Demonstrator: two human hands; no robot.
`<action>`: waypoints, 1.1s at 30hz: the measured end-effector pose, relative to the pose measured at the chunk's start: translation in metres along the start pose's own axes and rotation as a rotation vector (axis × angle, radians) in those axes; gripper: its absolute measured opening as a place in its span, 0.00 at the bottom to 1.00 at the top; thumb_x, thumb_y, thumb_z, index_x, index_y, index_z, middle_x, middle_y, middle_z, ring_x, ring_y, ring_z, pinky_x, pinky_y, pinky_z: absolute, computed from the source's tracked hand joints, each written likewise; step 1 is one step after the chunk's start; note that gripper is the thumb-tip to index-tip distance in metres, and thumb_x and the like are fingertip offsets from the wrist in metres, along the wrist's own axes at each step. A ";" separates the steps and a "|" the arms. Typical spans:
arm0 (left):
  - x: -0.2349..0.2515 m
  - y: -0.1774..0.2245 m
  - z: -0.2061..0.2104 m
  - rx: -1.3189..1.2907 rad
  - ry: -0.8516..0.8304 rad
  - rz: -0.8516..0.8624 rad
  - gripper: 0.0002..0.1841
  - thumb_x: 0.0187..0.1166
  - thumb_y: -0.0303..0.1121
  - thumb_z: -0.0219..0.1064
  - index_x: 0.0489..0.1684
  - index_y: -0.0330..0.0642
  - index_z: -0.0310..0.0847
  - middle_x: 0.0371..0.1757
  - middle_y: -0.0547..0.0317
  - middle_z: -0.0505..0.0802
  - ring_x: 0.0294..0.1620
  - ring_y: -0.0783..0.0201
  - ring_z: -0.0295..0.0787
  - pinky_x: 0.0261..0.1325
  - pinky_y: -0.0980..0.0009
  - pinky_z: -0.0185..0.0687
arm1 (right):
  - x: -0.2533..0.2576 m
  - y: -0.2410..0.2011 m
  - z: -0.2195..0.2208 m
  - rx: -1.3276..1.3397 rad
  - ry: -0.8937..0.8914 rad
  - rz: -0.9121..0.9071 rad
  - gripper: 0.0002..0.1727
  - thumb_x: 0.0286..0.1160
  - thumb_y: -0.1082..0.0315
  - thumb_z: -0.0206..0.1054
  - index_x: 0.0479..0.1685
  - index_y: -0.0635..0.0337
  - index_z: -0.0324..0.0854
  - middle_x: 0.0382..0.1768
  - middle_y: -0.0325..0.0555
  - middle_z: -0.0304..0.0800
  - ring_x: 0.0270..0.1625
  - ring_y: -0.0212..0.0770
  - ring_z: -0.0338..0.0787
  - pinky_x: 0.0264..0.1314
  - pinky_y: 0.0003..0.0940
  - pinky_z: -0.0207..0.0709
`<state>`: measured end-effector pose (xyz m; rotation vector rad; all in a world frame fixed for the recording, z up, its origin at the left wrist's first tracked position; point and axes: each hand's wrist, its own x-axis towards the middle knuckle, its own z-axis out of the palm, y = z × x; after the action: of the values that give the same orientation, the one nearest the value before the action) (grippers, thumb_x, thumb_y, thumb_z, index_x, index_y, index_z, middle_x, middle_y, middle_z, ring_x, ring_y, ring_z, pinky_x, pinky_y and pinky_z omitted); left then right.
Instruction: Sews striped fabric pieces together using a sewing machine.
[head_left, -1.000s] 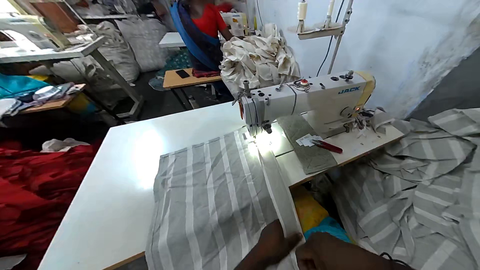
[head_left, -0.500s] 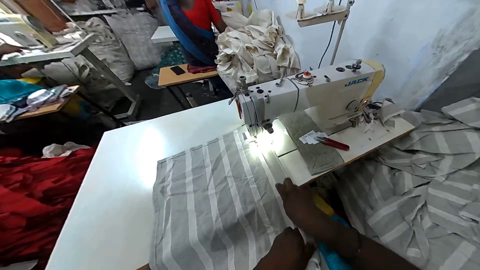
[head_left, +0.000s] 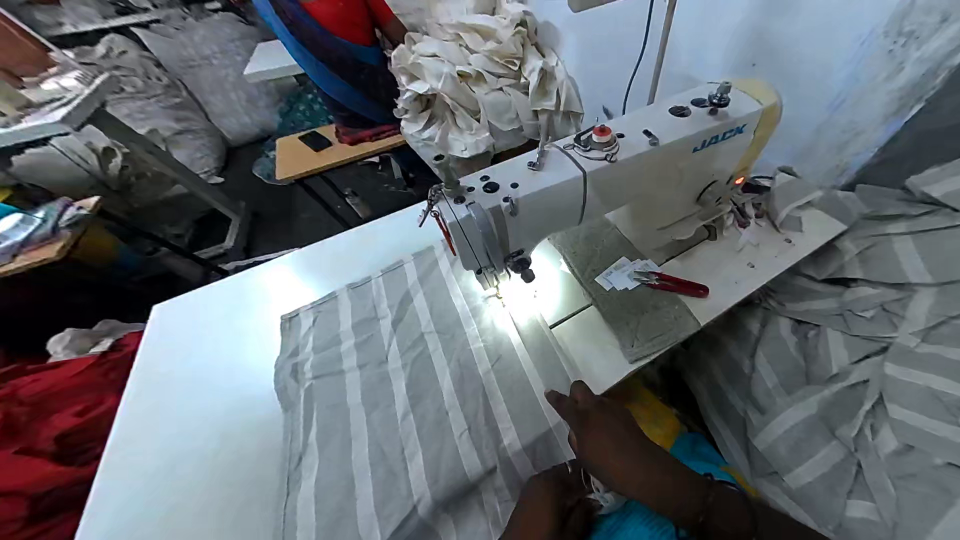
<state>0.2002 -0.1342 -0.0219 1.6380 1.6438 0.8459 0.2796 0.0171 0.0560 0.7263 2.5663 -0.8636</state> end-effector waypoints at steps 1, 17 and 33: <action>0.002 0.004 0.000 0.044 0.050 -0.014 0.12 0.79 0.31 0.66 0.33 0.32 0.90 0.38 0.42 0.94 0.42 0.47 0.94 0.50 0.48 0.89 | 0.004 -0.001 -0.003 0.002 0.001 -0.002 0.34 0.82 0.75 0.56 0.91 0.51 0.63 0.71 0.65 0.76 0.62 0.62 0.87 0.63 0.54 0.82; 0.054 0.007 -0.060 0.245 0.267 -0.268 0.15 0.82 0.35 0.61 0.40 0.34 0.92 0.49 0.45 0.94 0.52 0.47 0.92 0.55 0.45 0.85 | 0.072 -0.012 -0.041 -0.062 0.111 -0.011 0.25 0.82 0.71 0.58 0.79 0.53 0.77 0.62 0.58 0.82 0.57 0.56 0.89 0.56 0.52 0.84; -0.059 -0.065 -0.076 0.668 0.814 -0.538 0.42 0.81 0.69 0.49 0.81 0.44 0.77 0.86 0.40 0.74 0.89 0.29 0.59 0.82 0.16 0.32 | 0.038 0.067 -0.040 0.547 -0.070 -0.040 0.29 0.72 0.72 0.68 0.75 0.61 0.70 0.52 0.54 0.87 0.43 0.45 0.90 0.46 0.45 0.86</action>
<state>0.1001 -0.1935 -0.0309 1.1282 3.0160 0.7545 0.2807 0.1012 0.0380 0.7687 2.2981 -1.6026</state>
